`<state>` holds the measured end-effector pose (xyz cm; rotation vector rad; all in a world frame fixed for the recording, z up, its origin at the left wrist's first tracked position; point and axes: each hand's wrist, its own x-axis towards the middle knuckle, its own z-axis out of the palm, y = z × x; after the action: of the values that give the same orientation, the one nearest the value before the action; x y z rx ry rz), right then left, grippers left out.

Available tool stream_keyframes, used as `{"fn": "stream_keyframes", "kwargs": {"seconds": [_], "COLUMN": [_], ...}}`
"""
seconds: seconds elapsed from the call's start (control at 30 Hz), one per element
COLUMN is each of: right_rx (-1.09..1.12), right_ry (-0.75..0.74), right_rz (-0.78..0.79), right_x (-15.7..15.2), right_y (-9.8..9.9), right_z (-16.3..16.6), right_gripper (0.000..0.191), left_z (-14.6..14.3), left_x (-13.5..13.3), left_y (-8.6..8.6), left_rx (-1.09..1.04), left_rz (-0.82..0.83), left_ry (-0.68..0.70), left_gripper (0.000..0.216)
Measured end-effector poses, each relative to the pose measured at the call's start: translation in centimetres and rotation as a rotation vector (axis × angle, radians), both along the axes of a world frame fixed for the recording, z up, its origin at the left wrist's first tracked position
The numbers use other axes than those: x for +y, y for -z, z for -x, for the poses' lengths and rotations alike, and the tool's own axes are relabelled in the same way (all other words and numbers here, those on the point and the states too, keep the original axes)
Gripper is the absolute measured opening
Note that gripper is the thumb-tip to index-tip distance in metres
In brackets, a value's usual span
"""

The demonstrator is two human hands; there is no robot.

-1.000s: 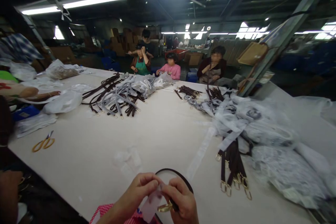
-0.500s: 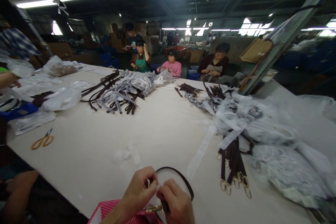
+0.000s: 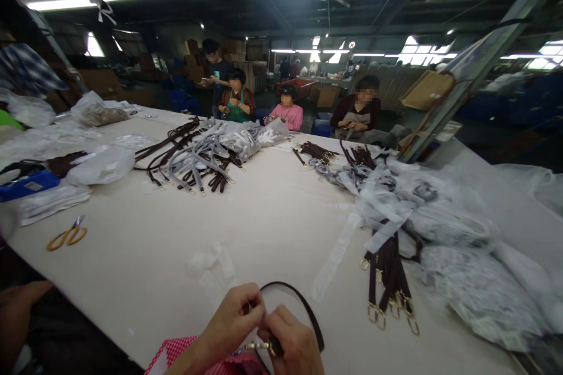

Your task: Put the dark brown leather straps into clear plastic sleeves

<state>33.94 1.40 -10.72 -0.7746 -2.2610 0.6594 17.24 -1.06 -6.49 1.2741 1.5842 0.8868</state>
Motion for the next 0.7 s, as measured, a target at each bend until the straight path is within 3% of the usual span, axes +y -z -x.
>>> {"fn": "stream_keyframes", "kwargs": {"seconds": [0.1, 0.2, 0.33, 0.5, 0.6, 0.7], "right_rx": [0.140, 0.206, 0.305, 0.345, 0.349, 0.395], "right_ry": [0.053, 0.167, 0.197, 0.273, 0.302, 0.287], "right_rz": [0.158, 0.350, 0.627, 0.880, 0.933, 0.930], "right_x": [-0.2, -0.2, 0.1, 0.7, 0.8, 0.7], "right_y": [-0.5, -0.6, 0.1, 0.5, 0.0, -0.5], "right_z": [0.0, -0.2, -0.3, -0.1, 0.5, 0.7], "right_gripper": [0.022, 0.030, 0.032, 0.044, 0.048, 0.047], "left_z": [1.0, 1.4, 0.5, -1.4, -2.4, -2.8], "left_x": [-0.3, -0.7, -1.5, -2.1, -1.8, -1.1], "left_y": [-0.2, -0.4, 0.3, 3.1, 4.2, 4.2], "left_rx": [-0.294, -0.318, -0.120, 0.468, 0.570, 0.477], "left_rz": [0.059, 0.102, -0.041, -0.183, -0.247, -0.279], "left_ry": [0.168, 0.273, 0.214, 0.212, 0.192, 0.174], "left_gripper": [0.021, 0.043, 0.041, 0.084, 0.075, 0.053]}}
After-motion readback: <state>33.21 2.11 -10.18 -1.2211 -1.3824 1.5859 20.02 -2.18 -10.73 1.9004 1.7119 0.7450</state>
